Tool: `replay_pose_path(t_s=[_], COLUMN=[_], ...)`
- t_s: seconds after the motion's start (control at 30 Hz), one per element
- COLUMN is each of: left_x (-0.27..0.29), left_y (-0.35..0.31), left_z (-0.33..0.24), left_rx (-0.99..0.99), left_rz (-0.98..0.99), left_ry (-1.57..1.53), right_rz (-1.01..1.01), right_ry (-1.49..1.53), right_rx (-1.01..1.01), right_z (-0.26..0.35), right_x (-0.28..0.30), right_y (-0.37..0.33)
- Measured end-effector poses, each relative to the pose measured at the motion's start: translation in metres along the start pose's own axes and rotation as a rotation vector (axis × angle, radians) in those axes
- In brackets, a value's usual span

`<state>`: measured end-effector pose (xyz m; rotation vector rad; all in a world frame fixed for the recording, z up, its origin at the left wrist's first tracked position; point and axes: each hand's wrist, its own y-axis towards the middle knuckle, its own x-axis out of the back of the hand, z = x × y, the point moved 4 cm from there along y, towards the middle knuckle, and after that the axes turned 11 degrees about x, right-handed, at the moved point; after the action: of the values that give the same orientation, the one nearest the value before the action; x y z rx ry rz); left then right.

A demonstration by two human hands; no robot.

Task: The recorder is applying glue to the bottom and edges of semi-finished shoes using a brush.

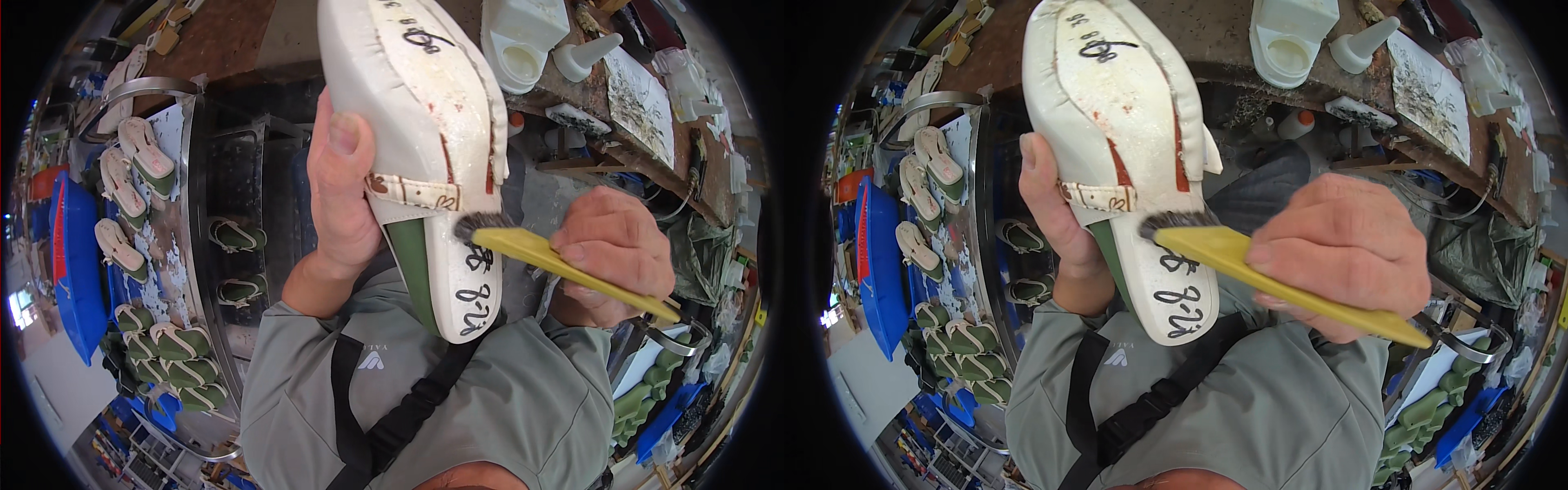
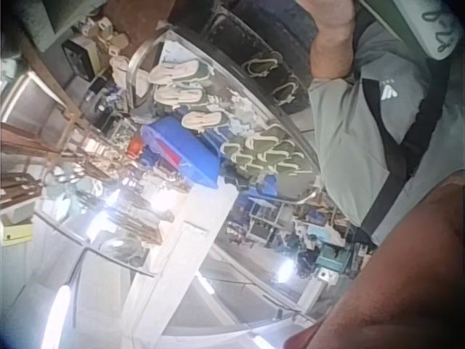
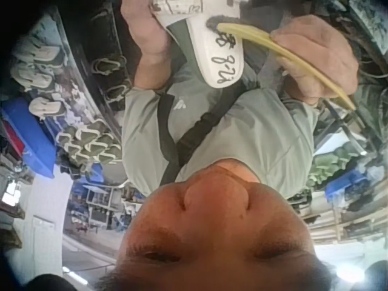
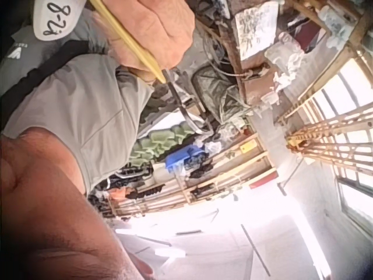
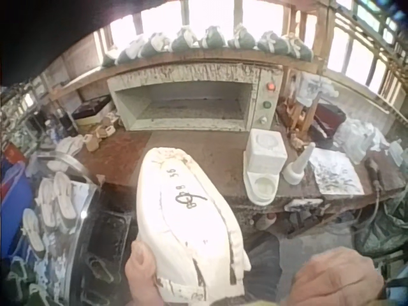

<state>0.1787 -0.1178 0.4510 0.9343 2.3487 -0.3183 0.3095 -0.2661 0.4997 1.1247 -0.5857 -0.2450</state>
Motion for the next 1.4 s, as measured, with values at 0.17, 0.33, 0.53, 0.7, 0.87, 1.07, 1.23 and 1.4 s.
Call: replay_pose_path(t_s=[0.17,0.33,0.53,0.7,0.87,1.07,1.23,1.4], left_x=[0.002,0.002,0.005,0.021,0.025,0.028,0.026,0.022], left_y=[0.001,0.005,0.003,0.001,-0.005,0.001,0.015,0.027], left_z=[-0.005,-0.006,-0.005,0.003,0.004,0.001,-0.005,0.002], left_rx=[0.003,0.037,-0.006,-0.272,-0.429,-0.483,-0.392,-0.244], left_rz=[0.099,0.098,0.095,-0.002,-0.206,-0.212,-0.128,-0.026], left_ry=[0.200,0.185,0.142,0.213,0.224,0.252,0.195,0.081], right_rz=[-0.043,0.181,0.191,-0.215,-0.036,-0.097,-0.242,-0.086], right_ry=[-0.061,-0.243,-0.105,-0.113,0.001,-0.058,-0.035,0.188], right_rx=[0.028,0.261,0.194,-0.198,0.076,-0.140,-0.133,0.145], right_z=[-0.013,-0.003,0.006,0.004,0.009,0.003,-0.005,0.005], right_x=[0.001,-0.011,-0.009,-0.016,-0.028,-0.018,-0.012,-0.003], right_y=[0.002,0.010,0.013,0.002,0.006,-0.006,-0.007,-0.003])
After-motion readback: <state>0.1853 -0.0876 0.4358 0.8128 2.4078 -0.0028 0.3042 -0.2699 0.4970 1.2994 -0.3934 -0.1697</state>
